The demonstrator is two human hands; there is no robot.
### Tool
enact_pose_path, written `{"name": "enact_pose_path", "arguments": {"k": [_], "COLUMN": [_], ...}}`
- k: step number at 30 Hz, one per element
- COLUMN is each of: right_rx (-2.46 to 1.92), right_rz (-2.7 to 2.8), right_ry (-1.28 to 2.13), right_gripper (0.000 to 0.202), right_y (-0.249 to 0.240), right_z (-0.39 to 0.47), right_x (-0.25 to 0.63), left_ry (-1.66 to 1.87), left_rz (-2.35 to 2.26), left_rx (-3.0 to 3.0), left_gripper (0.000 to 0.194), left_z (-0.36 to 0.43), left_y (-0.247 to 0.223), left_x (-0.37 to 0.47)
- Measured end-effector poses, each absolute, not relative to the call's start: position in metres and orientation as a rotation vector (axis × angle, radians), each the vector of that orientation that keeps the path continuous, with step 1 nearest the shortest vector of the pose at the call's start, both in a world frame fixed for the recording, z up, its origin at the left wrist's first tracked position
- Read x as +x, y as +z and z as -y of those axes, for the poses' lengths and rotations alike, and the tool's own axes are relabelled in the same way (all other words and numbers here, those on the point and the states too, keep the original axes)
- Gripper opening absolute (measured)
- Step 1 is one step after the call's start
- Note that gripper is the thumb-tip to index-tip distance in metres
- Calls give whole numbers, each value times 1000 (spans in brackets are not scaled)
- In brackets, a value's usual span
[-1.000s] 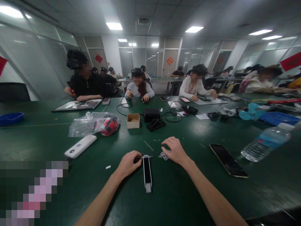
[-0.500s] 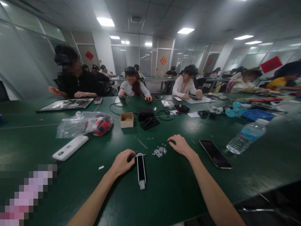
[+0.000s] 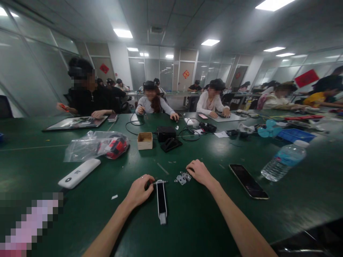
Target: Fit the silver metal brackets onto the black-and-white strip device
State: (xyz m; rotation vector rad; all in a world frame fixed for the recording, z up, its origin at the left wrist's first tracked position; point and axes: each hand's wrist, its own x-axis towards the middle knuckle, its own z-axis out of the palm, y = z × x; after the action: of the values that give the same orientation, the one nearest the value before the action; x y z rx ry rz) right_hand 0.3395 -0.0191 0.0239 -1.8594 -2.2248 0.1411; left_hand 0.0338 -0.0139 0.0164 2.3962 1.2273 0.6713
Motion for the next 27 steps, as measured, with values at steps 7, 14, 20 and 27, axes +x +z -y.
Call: {"name": "enact_pose_path", "arguments": {"k": [7, 14, 20, 27], "right_rx": [-1828, -1319, -1133, -1238], "right_rz": [2148, 2126, 2213, 2149], "right_ry": [59, 163, 183, 239], "right_gripper": [28, 23, 19, 16], "right_y": [13, 28, 28, 23], "right_z": [14, 38, 40, 44], "right_x": [344, 278, 247, 268], "left_ry": [729, 1017, 996, 897], "left_rz": [-1216, -1440, -1309, -1353], "left_rx": [2407, 2299, 2435, 2454], "left_gripper": [18, 24, 19, 16], "left_z": [14, 15, 19, 19], "left_y": [12, 12, 13, 17], "left_x": [32, 32, 33, 28]}}
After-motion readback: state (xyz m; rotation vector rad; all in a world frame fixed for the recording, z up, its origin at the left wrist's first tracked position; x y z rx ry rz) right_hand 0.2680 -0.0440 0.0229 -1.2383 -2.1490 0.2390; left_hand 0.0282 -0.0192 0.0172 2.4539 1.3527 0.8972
